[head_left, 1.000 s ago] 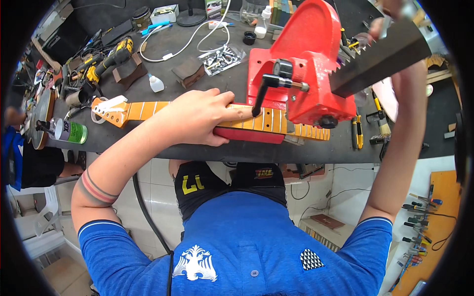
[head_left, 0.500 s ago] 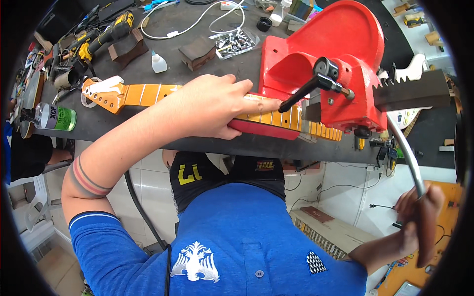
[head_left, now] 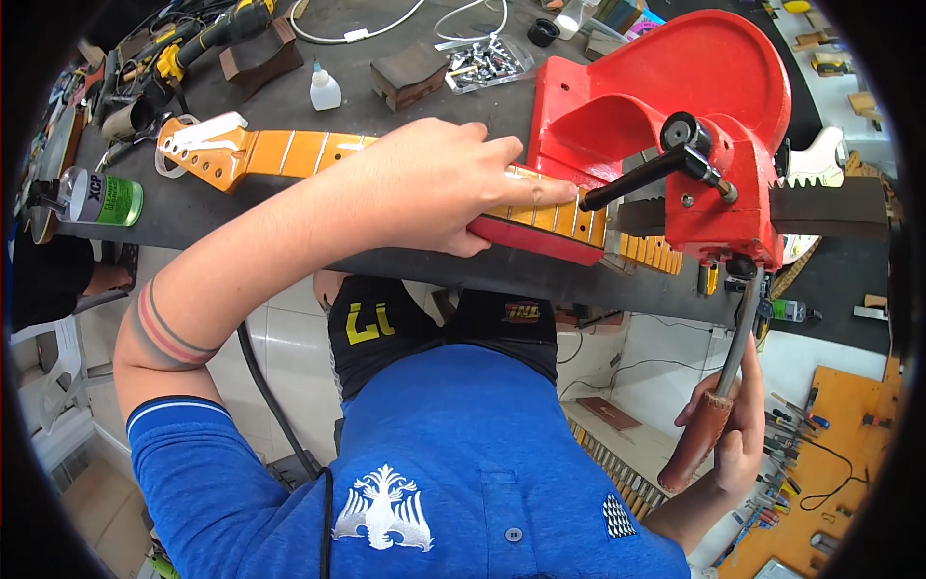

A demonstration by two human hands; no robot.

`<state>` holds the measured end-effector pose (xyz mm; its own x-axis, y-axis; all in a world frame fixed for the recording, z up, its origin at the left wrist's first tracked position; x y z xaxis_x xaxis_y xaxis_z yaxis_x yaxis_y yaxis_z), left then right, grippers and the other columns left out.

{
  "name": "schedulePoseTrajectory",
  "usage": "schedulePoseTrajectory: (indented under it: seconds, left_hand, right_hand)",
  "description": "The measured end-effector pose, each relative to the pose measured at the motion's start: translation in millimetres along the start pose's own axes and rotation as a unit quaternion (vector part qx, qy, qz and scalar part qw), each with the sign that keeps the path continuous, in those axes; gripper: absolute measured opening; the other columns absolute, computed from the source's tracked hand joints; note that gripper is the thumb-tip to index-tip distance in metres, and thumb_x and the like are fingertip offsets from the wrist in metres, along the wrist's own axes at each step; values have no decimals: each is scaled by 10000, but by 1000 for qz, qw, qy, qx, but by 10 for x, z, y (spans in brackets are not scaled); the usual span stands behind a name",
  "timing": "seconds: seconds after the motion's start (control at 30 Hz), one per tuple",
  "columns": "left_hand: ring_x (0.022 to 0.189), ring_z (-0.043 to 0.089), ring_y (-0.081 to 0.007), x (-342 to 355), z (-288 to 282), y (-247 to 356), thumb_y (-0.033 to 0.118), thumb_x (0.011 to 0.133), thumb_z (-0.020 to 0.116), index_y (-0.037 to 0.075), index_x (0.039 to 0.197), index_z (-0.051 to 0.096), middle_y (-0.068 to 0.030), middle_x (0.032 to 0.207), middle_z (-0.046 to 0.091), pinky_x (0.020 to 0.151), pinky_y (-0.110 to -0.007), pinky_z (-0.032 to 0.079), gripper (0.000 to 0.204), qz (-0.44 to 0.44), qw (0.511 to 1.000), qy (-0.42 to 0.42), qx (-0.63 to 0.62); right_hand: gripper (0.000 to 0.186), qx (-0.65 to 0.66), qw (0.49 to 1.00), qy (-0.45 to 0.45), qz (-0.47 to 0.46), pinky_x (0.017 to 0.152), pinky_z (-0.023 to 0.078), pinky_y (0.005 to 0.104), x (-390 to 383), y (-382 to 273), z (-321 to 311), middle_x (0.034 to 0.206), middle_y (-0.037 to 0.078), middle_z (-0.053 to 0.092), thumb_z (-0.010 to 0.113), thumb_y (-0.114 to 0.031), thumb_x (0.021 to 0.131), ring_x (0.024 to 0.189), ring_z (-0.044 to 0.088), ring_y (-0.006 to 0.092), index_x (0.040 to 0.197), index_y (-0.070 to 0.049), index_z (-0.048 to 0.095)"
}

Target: The person applies adhesive from a small bottle to the frets of a guitar neck, then uses a red clamping tool and a lever to press the frets into place.

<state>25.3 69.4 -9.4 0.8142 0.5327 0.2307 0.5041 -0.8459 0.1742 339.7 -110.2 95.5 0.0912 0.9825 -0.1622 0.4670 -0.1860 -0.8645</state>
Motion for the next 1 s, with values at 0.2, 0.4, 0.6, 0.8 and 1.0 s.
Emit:
schedulePoseTrajectory:
  seconds: [0.2,0.4,0.6,0.8,1.0]
  left_hand:
    - [947,732,-318,-20,12,-28,293,736,936,402,1637,502,-95,1065,676,799,-434,653,1006,0,1000,3,-2]
    - [931,707,-312,-24,10,-34,284,737,921,417,1647,482,-79,1032,648,764,-432,646,1019,8,1000,9,-2]
    - [924,704,-311,-42,27,-32,277,734,918,409,1637,503,-77,1036,654,757,-434,640,1002,8,1000,27,-6]
    - [953,729,-314,-18,-5,-29,283,737,929,398,1630,517,-88,1074,683,800,-431,652,990,2,1000,9,-14]
    - [982,755,-315,-16,6,3,289,738,945,391,1636,512,-99,1106,706,846,-425,664,1002,-1,1000,1,-2]
  right_hand:
    - [1403,-3,1000,-10,9,680,564,315,15,34,24,889,132,659,850,-672,847,753,675,189,1735,87,73]
    - [1395,10,1000,-3,3,675,565,321,27,57,56,876,124,644,863,-613,845,729,651,186,1743,69,41]
    - [1345,-12,1000,-26,-2,715,544,307,82,123,147,910,140,642,832,-542,893,749,627,188,1747,52,-21]
    - [1277,-27,999,-46,-10,723,529,299,96,108,182,923,142,640,799,-477,940,752,618,184,1751,34,-45]
    - [1263,-26,1000,-15,7,698,529,297,83,67,181,868,129,632,794,-471,905,739,619,182,1753,47,14]
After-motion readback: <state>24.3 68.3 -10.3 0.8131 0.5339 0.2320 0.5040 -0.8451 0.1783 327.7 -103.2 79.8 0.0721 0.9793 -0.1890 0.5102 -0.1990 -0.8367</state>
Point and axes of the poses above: each hand's wrist, its own x-axis towards the middle knuckle, its own z-axis out of the palm, y = z × x, the point moved 7 cm from there along x, towards the middle knuckle
